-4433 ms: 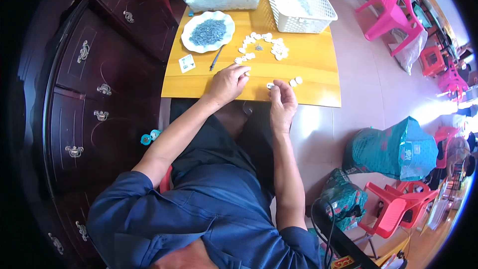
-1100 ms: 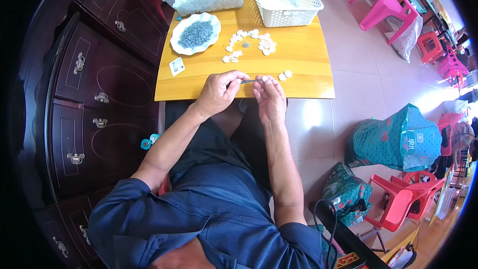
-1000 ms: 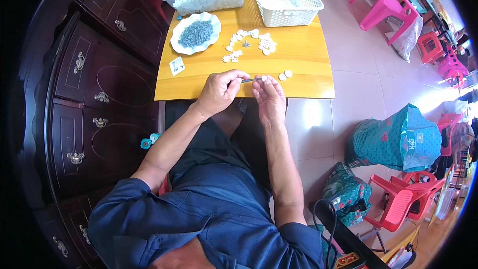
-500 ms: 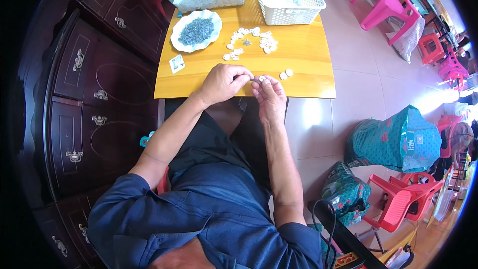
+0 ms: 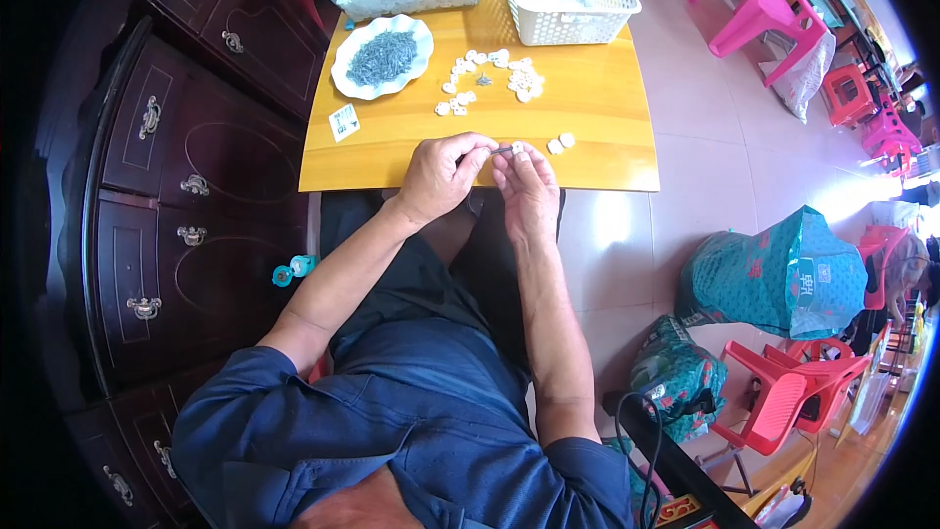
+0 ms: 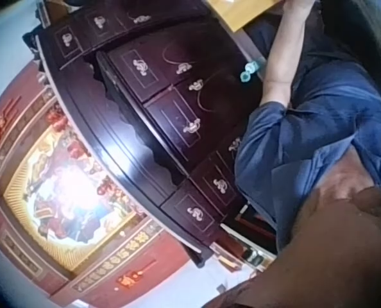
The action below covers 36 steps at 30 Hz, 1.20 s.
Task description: The recorder is picking up small blue components and inserting them into white plastic circular bases at a table.
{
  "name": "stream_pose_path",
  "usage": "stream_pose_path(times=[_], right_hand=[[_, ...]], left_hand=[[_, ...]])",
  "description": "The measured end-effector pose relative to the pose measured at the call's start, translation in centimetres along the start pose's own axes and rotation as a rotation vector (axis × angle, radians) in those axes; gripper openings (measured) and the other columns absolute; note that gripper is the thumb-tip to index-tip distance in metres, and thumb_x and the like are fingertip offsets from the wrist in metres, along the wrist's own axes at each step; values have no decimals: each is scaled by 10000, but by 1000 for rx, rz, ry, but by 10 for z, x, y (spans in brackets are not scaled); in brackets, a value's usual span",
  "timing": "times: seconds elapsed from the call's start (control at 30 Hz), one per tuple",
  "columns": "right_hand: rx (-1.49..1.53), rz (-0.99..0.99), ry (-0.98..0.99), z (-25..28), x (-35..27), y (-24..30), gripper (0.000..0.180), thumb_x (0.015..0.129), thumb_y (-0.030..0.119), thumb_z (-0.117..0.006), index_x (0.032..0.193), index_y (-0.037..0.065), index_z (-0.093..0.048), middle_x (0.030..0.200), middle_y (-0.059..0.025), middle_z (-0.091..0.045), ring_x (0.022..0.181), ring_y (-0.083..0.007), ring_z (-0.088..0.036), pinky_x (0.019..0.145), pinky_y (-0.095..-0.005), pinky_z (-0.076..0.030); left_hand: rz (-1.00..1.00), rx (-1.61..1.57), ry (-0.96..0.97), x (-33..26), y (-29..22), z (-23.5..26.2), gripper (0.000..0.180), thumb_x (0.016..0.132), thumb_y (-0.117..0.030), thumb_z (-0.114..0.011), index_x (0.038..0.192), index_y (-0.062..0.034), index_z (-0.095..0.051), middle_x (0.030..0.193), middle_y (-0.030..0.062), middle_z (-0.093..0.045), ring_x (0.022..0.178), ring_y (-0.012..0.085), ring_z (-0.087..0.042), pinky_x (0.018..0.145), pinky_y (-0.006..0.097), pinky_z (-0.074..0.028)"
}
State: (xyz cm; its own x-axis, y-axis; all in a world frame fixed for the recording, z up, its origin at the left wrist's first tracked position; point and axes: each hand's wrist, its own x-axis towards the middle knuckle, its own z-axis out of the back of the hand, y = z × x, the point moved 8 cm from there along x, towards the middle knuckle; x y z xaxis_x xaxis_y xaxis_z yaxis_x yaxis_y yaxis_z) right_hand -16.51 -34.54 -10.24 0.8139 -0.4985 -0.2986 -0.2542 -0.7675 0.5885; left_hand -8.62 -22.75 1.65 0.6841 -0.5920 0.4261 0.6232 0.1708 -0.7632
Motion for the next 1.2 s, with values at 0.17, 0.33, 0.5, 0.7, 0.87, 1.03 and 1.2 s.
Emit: stream_pose_path(times=[0.17,0.33,0.5,0.7,0.87,1.03,1.2], right_hand=[[-2,17,-16,1,1,-1,190,1021,102,-632,1201,42,-637,1111,-111,-737,927,-163,-735,816,-282,-604],[-24,29,-17,3,2,-1,184,1017,96,-637,1193,43,-638,1096,-118,-739,921,-168,-736,812,-285,-605],[-58,31,-35,3,1,3,176,1021,101,-628,1186,40,-634,1080,-123,-742,912,-180,-739,805,-287,-607],[53,-51,-66,8,2,1,185,1025,134,-606,1186,46,-630,1116,-127,-733,969,-206,-729,851,-316,-599],[139,-117,-79,17,7,-3,244,1008,212,-632,1195,54,-627,1157,-126,-724,1026,-221,-708,927,-358,-570],[138,-103,-74,16,6,-3,231,1013,199,-622,1196,57,-625,1164,-131,-721,1020,-224,-709,922,-352,-571],[120,-86,-61,14,4,-1,228,1024,194,-602,1209,61,-614,1161,-131,-721,1029,-219,-703,920,-351,-570]], left_hand=[[8,-19,50,4,6,-4,149,951,-127,-645,956,-21,-749,857,177,-739,766,354,-720,689,427,-562],[125,-45,223,15,17,-6,166,939,-141,-651,949,-30,-774,874,156,-756,773,310,-737,722,382,-576],[152,-46,338,23,18,-1,172,929,-124,-633,954,-25,-771,894,158,-757,813,291,-740,755,381,-569],[110,-57,225,15,11,-2,172,940,-142,-642,984,-26,-762,891,159,-754,802,311,-737,728,390,-571],[-27,17,162,13,-15,0,151,954,-135,-631,987,-40,-744,897,153,-752,805,342,-725,724,423,-573],[-42,26,173,13,-18,-4,161,959,-147,-617,972,-56,-749,886,149,-750,802,340,-724,718,433,-572],[-36,107,216,14,-12,-6,179,957,-173,-607,960,-77,-757,853,154,-739,771,352,-712,700,448,-564]])
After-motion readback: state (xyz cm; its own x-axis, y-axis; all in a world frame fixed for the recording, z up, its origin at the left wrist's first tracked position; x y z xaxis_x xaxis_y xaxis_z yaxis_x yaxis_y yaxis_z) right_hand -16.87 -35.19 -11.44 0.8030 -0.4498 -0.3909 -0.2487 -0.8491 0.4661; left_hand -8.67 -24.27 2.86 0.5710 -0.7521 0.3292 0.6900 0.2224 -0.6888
